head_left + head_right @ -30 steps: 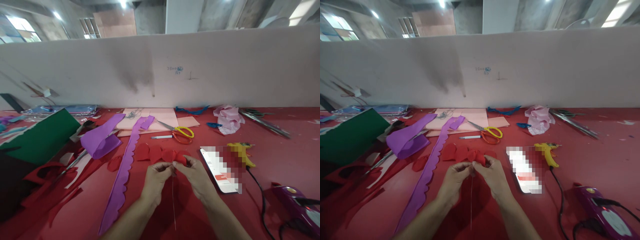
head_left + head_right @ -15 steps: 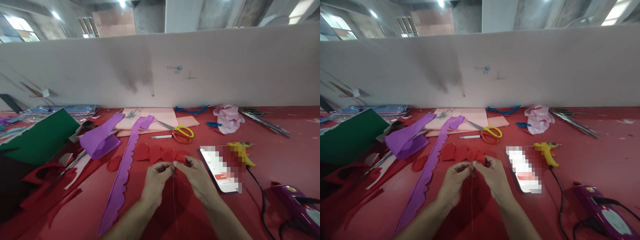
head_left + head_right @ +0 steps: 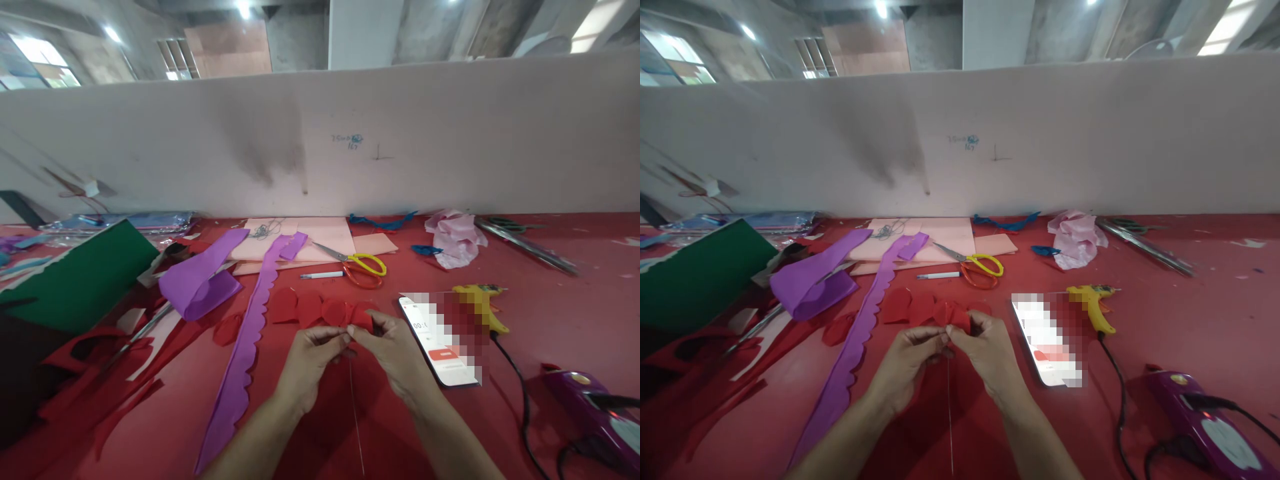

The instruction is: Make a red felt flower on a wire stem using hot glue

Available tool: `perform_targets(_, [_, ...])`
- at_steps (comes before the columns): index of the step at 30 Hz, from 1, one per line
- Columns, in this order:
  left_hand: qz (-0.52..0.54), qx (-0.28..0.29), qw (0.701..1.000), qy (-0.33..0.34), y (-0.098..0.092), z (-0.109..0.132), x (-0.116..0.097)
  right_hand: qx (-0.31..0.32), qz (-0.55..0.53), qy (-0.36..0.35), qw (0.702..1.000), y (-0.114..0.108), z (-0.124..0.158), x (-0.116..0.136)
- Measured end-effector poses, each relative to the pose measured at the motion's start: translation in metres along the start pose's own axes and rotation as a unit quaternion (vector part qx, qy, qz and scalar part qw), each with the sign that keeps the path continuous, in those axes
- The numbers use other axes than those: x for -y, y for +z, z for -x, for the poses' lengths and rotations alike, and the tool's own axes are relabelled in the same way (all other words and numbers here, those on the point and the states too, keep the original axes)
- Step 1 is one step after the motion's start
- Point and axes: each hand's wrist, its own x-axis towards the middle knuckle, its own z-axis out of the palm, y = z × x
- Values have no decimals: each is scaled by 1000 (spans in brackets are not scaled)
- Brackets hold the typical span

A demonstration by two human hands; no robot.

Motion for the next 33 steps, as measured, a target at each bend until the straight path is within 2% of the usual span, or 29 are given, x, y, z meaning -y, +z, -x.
perform_targets(10, [0,-14,1000,25,-2,-2,3,-11,55,-26,998,0,1,-3])
perform_targets(13, [27,-8,999,22,0,-1,2,-1,-12,-27,1000,0,2,-2])
perform_targets(18, [58,41,997,8,4,2,0,-49,-120,30,991,-2,4,8])
perform_targets(25, [41,105,994,-4,4,5,2,5,-158,96,983,-10,3,12])
perform_targets(33, [80,123,989,-32,3,4,1,46,-193,99,975,-14,4,11])
